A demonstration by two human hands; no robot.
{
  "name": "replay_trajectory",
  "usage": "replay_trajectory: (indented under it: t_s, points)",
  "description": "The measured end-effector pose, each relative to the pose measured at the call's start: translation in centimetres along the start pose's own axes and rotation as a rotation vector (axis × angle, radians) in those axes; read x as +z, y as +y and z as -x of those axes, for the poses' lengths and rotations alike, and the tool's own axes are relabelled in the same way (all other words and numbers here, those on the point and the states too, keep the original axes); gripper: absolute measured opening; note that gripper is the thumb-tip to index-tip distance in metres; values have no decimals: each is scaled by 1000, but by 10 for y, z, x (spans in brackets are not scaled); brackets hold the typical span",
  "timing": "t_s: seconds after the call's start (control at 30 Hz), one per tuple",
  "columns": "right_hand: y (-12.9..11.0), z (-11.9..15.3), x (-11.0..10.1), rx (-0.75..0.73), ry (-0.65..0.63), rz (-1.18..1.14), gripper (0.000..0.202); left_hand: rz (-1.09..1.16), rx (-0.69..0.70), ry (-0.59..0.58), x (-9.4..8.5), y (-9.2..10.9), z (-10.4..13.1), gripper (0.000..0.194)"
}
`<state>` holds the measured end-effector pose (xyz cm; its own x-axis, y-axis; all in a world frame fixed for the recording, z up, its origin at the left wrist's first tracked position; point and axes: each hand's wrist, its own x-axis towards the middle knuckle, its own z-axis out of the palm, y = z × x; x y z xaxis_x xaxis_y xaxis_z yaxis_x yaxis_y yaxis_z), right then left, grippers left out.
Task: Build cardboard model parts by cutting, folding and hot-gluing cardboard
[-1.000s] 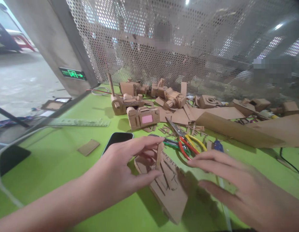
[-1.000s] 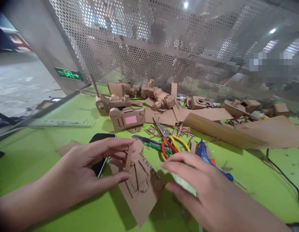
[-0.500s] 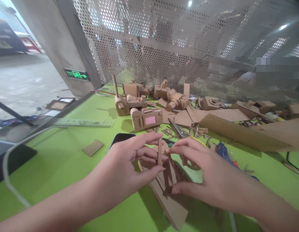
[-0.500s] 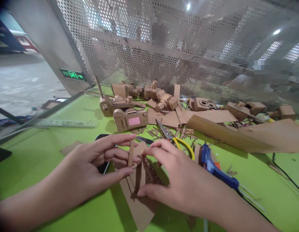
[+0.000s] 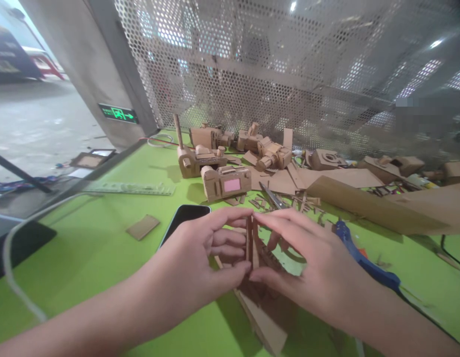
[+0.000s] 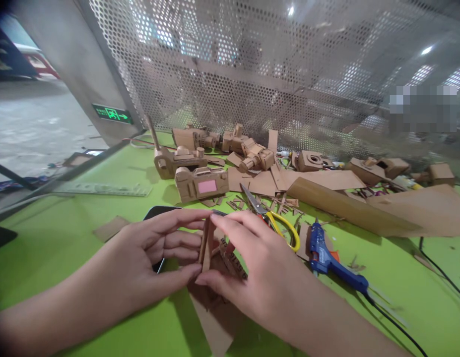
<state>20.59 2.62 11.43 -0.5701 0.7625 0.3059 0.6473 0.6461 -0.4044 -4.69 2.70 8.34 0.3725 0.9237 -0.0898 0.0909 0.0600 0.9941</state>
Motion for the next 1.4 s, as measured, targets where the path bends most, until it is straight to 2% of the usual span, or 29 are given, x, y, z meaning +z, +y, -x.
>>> replay_trajectory:
  t_s: [0.27,0.37,0.47,0.73,1.0,1.1,1.23,1.4]
  points:
    - [-2,0,8,28,31,-26,68,45,59,-46,4,6,1,71]
    - [0,0,9,22,22,-26,66,71,70,-53,3,10,2,56]
    - [1,1,7,22,14,-21,66,89,24,-8,2,14,1,44]
    - [-3,3,4,-3,53,-38,75,220,-33,45,-1,20,-7,34]
    - [-3,4,1,8,51,-110,80,400,-82,-10,-4,22,-10,40]
    - [-4,4,1,-9,60,-119,79,444,-88,-20,-3,22,-11,36]
    - [-4,4,2,-6,59,-127,79,480,-86,-42,-2,24,-11,32]
    - [-3,3,3,1,29,-150,78,491,-107,-77,-2,28,-12,36]
